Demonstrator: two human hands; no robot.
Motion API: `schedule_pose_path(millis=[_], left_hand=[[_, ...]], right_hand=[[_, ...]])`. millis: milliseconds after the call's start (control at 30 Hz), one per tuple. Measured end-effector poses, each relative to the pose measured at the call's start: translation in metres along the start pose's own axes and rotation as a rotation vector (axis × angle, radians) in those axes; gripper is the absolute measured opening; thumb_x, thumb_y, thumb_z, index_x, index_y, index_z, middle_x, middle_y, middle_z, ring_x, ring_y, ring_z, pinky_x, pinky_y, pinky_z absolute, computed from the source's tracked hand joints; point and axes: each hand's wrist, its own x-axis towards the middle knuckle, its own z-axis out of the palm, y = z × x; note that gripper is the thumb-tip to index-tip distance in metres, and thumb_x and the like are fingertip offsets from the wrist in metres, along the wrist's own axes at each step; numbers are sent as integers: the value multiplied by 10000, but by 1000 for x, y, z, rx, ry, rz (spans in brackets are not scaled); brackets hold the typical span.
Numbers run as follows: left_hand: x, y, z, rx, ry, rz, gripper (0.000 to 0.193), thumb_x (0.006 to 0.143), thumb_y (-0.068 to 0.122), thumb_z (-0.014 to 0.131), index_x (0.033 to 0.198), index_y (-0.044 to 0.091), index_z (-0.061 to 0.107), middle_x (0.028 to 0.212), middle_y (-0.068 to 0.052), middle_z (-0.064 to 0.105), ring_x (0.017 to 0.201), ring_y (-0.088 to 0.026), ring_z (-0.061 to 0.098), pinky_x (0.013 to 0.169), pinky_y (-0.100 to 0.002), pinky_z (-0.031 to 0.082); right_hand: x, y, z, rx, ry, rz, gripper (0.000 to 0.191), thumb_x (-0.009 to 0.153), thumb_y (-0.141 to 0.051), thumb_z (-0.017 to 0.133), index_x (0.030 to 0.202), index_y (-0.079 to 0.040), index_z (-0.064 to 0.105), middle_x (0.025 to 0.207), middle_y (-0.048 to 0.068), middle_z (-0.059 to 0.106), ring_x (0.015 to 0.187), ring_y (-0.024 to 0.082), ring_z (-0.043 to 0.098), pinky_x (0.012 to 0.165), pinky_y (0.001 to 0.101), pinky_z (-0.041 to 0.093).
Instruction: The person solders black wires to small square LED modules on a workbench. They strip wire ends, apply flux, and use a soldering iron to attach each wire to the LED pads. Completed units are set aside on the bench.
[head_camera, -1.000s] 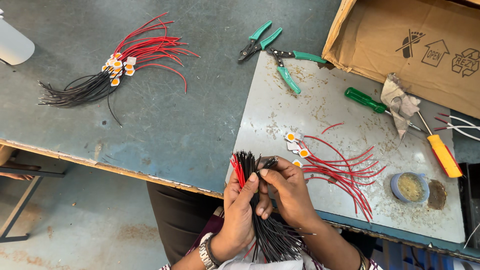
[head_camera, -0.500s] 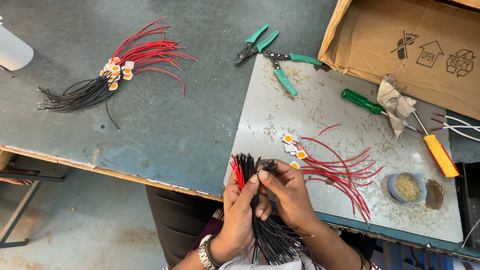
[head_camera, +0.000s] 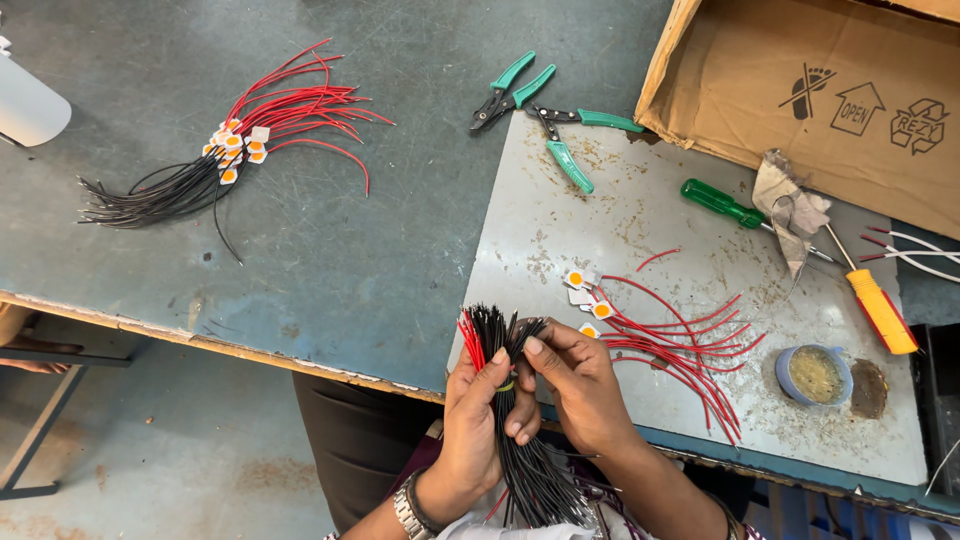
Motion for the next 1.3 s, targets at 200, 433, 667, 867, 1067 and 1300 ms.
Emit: schedule_pose_path(millis=[200, 433, 667, 867, 1067, 1300], left_hand=[[1, 1, 2, 25, 38, -25, 166, 1044, 172, 528, 1146, 41, 515, 852, -73, 596, 472, -94, 470, 425, -252, 415], [0, -5, 7, 131, 44, 12, 168, 1014, 117, 562, 1171, 69, 529, 814, -58, 593, 466, -87, 467, 420, -251, 417], [-2, -12, 8, 82, 64, 54, 207, 1037, 198, 558, 1175, 45, 576, 808, -57, 593, 485, -87, 477, 435, -242, 421], [0, -3, 5, 97, 128, 96, 196, 1023, 191, 601, 1116, 20, 587, 754, -53, 594, 459, -90, 482, 412, -261, 429], [1, 6, 0, 138, 108, 111, 165, 1007, 145, 627, 1078, -2, 599, 729, -59, 614, 451, -98, 497, 413, -273, 444], [-2, 0, 3, 116, 102, 133, 199, 1027, 171, 602, 1132, 2, 610, 740, -41, 600, 469, -86, 489, 422, -252, 429]], right_hand=[[1, 2, -4, -18, 1, -38, 216, 1012, -158, 598, 942, 46, 610, 711, 84, 592, 460, 194, 636, 349, 325, 527], [-4, -2, -6, -34, 44, -52, 202, 974, -136, 683, 959, 59, 635, 693, 81, 593, 447, 189, 625, 328, 335, 520], [-7, -1, 0, 32, 107, -8, 212, 939, -143, 674, 1044, 42, 669, 628, 92, 594, 394, 233, 634, 294, 344, 500], [-5, 4, 13, 23, 104, -79, 206, 954, -133, 669, 1078, 31, 667, 651, 101, 611, 412, 226, 630, 315, 308, 480], [-1, 7, 17, 44, 69, -98, 197, 978, -150, 662, 1043, 36, 653, 649, 94, 610, 433, 232, 645, 329, 305, 492], [-4, 12, 11, 32, 97, -106, 234, 968, -153, 665, 1087, 48, 667, 668, 101, 632, 431, 229, 642, 336, 307, 499]])
